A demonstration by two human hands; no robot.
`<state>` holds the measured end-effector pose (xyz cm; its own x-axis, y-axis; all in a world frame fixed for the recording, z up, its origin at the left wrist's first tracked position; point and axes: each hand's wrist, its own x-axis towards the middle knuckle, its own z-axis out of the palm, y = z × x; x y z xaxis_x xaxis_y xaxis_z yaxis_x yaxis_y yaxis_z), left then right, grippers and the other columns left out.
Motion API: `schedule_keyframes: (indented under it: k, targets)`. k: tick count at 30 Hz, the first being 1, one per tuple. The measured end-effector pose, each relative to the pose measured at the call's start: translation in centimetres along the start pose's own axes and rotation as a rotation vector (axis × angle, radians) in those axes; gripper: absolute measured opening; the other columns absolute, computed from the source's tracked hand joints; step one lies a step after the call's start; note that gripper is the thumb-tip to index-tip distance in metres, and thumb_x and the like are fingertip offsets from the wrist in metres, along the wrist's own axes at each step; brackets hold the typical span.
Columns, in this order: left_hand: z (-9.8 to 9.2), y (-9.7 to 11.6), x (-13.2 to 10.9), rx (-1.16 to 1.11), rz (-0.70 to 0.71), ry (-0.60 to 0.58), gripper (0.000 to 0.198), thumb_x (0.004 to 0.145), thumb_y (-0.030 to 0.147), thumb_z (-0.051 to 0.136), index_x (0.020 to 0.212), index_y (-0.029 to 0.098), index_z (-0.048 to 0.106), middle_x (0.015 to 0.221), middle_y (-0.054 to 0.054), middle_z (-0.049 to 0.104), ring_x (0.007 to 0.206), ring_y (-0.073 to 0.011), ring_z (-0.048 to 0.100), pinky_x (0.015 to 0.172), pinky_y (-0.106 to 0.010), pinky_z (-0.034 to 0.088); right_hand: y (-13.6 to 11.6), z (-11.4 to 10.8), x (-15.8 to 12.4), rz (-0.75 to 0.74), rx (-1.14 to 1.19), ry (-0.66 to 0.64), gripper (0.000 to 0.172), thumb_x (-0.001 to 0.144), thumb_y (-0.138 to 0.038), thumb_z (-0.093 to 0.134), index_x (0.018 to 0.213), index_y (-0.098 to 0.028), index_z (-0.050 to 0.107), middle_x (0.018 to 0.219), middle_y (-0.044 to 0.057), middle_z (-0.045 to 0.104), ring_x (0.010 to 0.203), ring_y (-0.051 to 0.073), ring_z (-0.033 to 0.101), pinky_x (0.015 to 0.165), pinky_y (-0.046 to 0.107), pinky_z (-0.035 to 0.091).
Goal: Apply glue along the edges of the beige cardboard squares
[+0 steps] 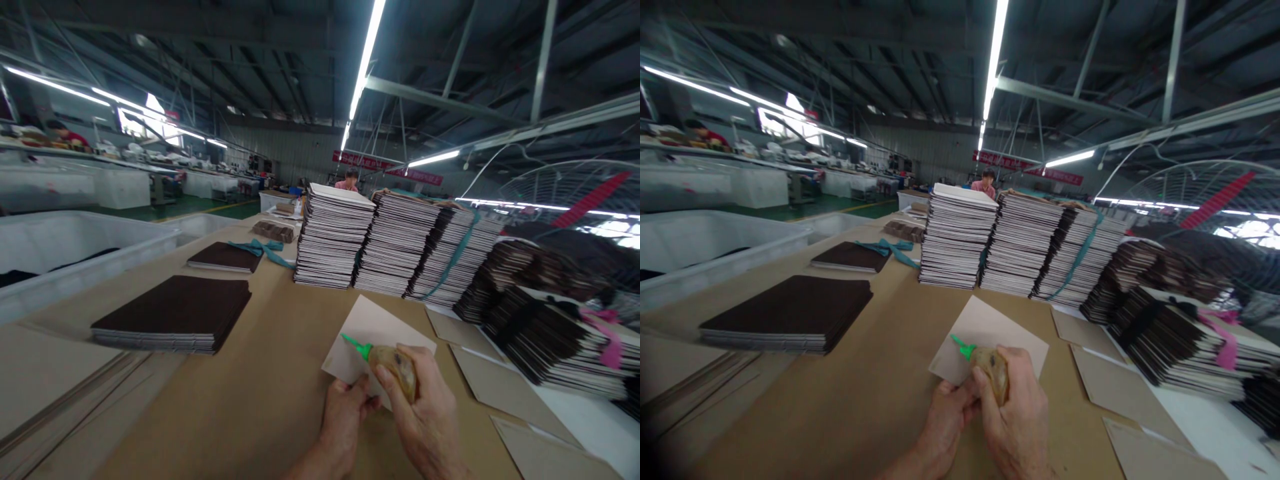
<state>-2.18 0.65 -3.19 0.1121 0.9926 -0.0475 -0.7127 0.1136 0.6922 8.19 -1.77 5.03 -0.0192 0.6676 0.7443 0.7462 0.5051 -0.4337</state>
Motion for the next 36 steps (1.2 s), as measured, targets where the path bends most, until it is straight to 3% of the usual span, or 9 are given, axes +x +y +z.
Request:
schedule_keyframes:
  k: [5,11,15,17,21,25,33,36]
  targets:
    - [0.2,0.1,0.1,0.009,0.001,-0.004,0.028,0.073,0.033,0.075,0.092,0.013,0.071,0.089,-0.011,0.073,0.082,-0.0229,0.066,0.072,-0.030,0.051,-0.6,0.0,-0.5,-0.027,0.061,-0.093,0.019,0.092,-0.037,0.052,0.104,-0.023,0.052,0.092,0.003,0.057,0.079,0.018,0.059,0.067,0.028,0.048]
    - [0.3,0.4,0.1,-0.001,-0.006,-0.005,0.037,0.076,0.035,0.073,0.107,0.015,0.067,0.109,-0.013,0.069,0.091,-0.0229,0.065,0.076,-0.031,0.051,-0.6,-0.2,-0.1,-0.044,0.018,-0.024,0.022,0.091,-0.038,0.054,0.105,-0.022,0.052,0.098,0.005,0.057,0.087,0.020,0.058,0.072,0.029,0.048]
    - [0.2,0.1,0.3,-0.008,0.002,0.024,0.028,0.067,0.034,0.080,0.082,0.011,0.071,0.078,-0.008,0.072,0.067,-0.0163,0.063,0.063,-0.024,0.049,-0.7,0.2,-0.9,-0.025,0.077,-0.114,0.019,0.093,-0.038,0.051,0.105,-0.023,0.051,0.095,0.003,0.057,0.082,0.019,0.059,0.069,0.029,0.048]
    - [0.1,-0.1,0.4,-0.006,0.004,0.028,0.029,0.065,0.034,0.081,0.079,0.011,0.071,0.072,-0.007,0.070,0.062,-0.0145,0.060,0.059,-0.022,0.047,-0.7,0.3,-1.1,-0.011,0.087,-0.125,0.019,0.093,-0.038,0.050,0.106,-0.024,0.051,0.095,0.003,0.057,0.082,0.019,0.059,0.069,0.029,0.049]
    - [-0.1,-0.3,0.5,-0.001,-0.016,0.036,0.040,0.072,0.036,0.077,0.103,0.013,0.068,0.099,-0.012,0.070,0.079,-0.0190,0.063,0.069,-0.028,0.051,-0.1,-0.2,0.3,-0.010,0.017,-0.039,0.024,0.091,-0.041,0.053,0.106,-0.023,0.051,0.098,0.004,0.057,0.084,0.021,0.059,0.069,0.030,0.049]
    - [-0.3,-0.5,0.7,-0.001,-0.024,0.043,0.043,0.074,0.035,0.075,0.110,0.015,0.064,0.105,-0.013,0.068,0.088,-0.0224,0.063,0.074,-0.034,0.053,0.2,-0.7,1.8,-0.014,-0.040,0.039,0.026,0.091,-0.043,0.053,0.106,-0.022,0.051,0.101,0.006,0.058,0.087,0.022,0.059,0.071,0.031,0.049]
    - [-0.3,-0.3,0.9,-0.034,-0.047,0.065,0.046,0.069,0.036,0.080,0.106,0.012,0.065,0.104,-0.015,0.069,0.084,-0.0216,0.065,0.071,-0.031,0.054,-0.5,-0.7,1.0,-0.031,0.014,-0.135,0.019,0.090,-0.038,0.052,0.103,-0.023,0.052,0.089,0.002,0.057,0.073,0.018,0.060,0.061,0.026,0.049]
    - [-0.5,-0.4,1.2,-0.042,-0.059,0.103,0.051,0.064,0.036,0.083,0.105,0.014,0.064,0.106,-0.013,0.069,0.086,-0.0239,0.066,0.069,-0.033,0.056,-0.4,-1.1,1.6,0.020,0.045,-0.070,0.023,0.089,-0.040,0.055,0.105,-0.024,0.053,0.092,0.001,0.059,0.077,0.018,0.060,0.064,0.026,0.048]
